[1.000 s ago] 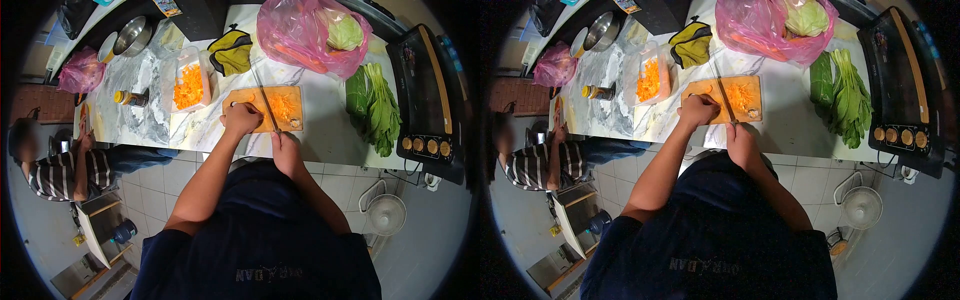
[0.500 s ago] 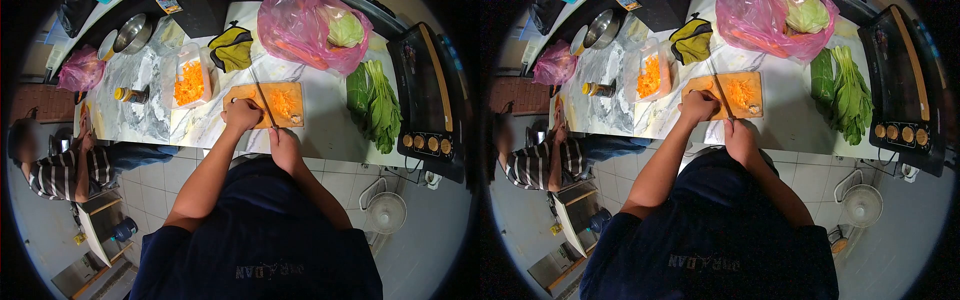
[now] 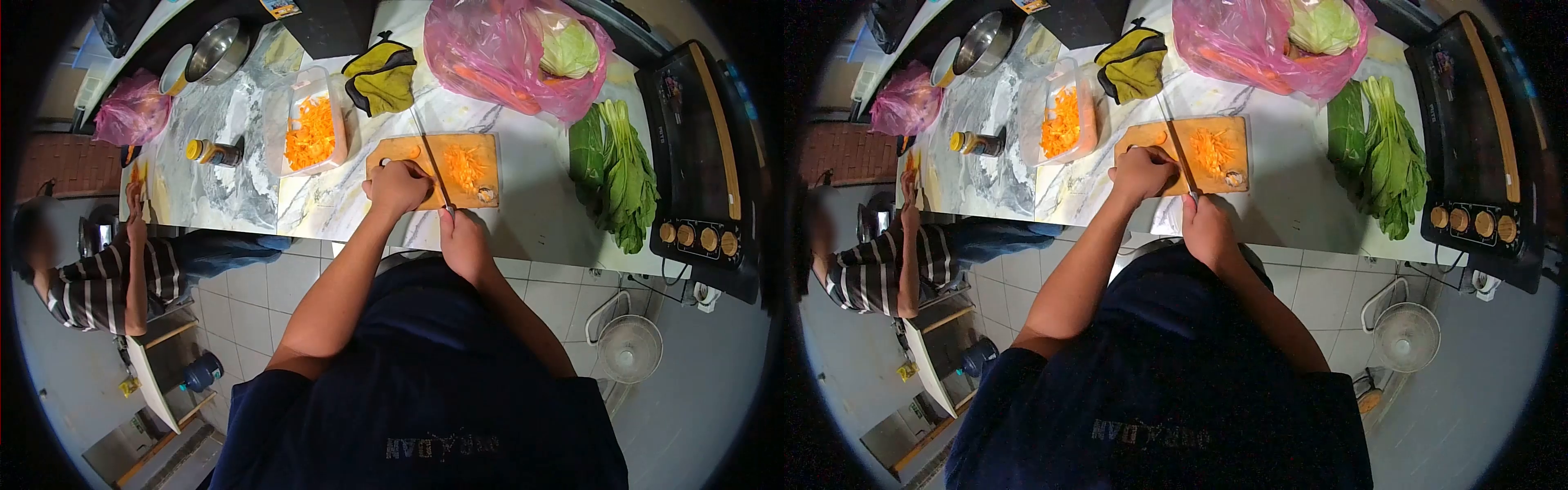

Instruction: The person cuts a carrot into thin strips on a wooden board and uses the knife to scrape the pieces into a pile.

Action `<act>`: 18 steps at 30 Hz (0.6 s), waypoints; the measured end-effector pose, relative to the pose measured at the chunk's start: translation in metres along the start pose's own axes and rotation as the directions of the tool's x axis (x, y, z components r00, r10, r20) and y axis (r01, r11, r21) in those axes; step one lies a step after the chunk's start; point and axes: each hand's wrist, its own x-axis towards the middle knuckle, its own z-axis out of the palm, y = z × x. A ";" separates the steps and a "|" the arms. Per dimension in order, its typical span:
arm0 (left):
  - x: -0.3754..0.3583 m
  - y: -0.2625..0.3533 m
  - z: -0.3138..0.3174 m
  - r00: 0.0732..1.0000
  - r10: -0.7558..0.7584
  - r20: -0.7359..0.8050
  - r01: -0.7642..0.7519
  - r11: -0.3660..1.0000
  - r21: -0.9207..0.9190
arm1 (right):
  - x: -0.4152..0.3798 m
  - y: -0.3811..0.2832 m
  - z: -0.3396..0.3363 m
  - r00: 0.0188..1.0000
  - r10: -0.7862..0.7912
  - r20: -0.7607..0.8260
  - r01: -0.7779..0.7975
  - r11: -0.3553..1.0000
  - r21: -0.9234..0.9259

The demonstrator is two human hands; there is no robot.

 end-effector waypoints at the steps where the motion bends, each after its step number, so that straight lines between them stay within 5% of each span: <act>1: 0.001 0.000 0.000 1.000 -0.001 0.000 0.001 1.000 -0.003 | 0.001 0.002 0.001 1.000 -0.010 0.000 0.010 1.000 -0.003; 8: -0.003 0.003 -0.004 0.996 -0.038 0.080 0.042 0.998 -0.049 | 0.002 0.006 0.002 1.000 0.003 -0.013 -0.003 1.000 0.021; 11: 0.001 0.000 0.001 0.999 0.012 -0.037 -0.011 1.000 0.008 | -0.003 0.013 0.003 0.994 -0.062 -0.093 0.068 0.996 0.065; 13: -0.003 0.005 -0.008 0.994 -0.053 0.092 0.058 0.997 -0.057 | -0.007 0.015 0.002 0.994 -0.060 -0.094 0.064 0.997 0.040; 18: 0.000 0.004 -0.007 0.993 -0.057 0.108 0.063 0.996 -0.062 | -0.008 0.015 0.000 0.995 -0.041 -0.086 0.046 0.998 0.052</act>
